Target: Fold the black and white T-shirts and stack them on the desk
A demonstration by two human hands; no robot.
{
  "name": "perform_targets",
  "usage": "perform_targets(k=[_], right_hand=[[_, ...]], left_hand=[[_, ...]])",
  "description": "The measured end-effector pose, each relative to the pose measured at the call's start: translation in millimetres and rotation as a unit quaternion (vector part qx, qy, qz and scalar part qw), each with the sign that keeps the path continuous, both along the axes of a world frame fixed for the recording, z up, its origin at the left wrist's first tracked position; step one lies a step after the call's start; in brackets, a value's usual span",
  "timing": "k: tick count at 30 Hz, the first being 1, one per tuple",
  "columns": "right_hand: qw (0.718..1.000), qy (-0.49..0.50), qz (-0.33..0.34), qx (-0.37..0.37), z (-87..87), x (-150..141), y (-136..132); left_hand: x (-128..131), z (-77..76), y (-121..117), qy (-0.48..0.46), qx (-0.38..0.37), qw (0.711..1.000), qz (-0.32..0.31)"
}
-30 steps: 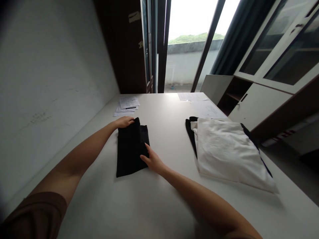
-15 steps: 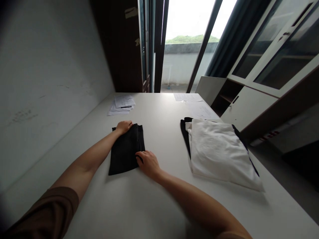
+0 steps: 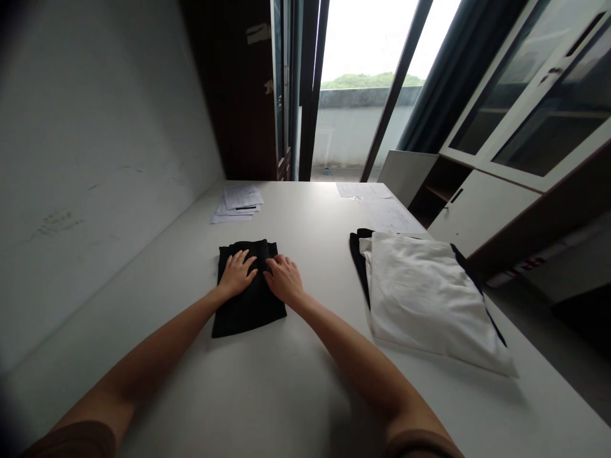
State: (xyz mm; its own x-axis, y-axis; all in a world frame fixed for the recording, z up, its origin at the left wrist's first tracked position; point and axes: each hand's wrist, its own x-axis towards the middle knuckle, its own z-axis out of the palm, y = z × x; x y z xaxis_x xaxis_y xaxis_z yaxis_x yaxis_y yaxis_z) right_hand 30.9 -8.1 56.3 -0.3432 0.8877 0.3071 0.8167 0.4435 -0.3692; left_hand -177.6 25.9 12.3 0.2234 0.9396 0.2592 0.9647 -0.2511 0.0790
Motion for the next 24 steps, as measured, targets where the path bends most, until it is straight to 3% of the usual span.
perform_targets(k=[3,7,12,21,24], right_hand=[[0.998,0.009,0.048,0.033,-4.6,-26.8,5.1],[0.997,-0.01,0.075,-0.001,-27.3,-51.6,7.7],[0.997,-0.048,0.048,-0.041,-46.0,-47.8,17.4],[0.994,-0.088,0.038,-0.047,-44.6,-43.9,5.6],[0.995,-0.086,0.035,-0.04,-45.0,-37.1,6.1]], left_hand=[[-7.1,-8.5,-7.6,0.008,-0.045,0.999,0.022],[-15.2,-8.9,-5.2,0.014,-0.05,0.999,0.015],[-22.5,-11.3,1.5,0.015,-0.06,0.997,0.037],[-26.8,-6.7,29.7,-0.015,-0.111,0.985,0.13],[-24.9,-3.8,29.4,-0.025,-0.12,0.986,0.117]])
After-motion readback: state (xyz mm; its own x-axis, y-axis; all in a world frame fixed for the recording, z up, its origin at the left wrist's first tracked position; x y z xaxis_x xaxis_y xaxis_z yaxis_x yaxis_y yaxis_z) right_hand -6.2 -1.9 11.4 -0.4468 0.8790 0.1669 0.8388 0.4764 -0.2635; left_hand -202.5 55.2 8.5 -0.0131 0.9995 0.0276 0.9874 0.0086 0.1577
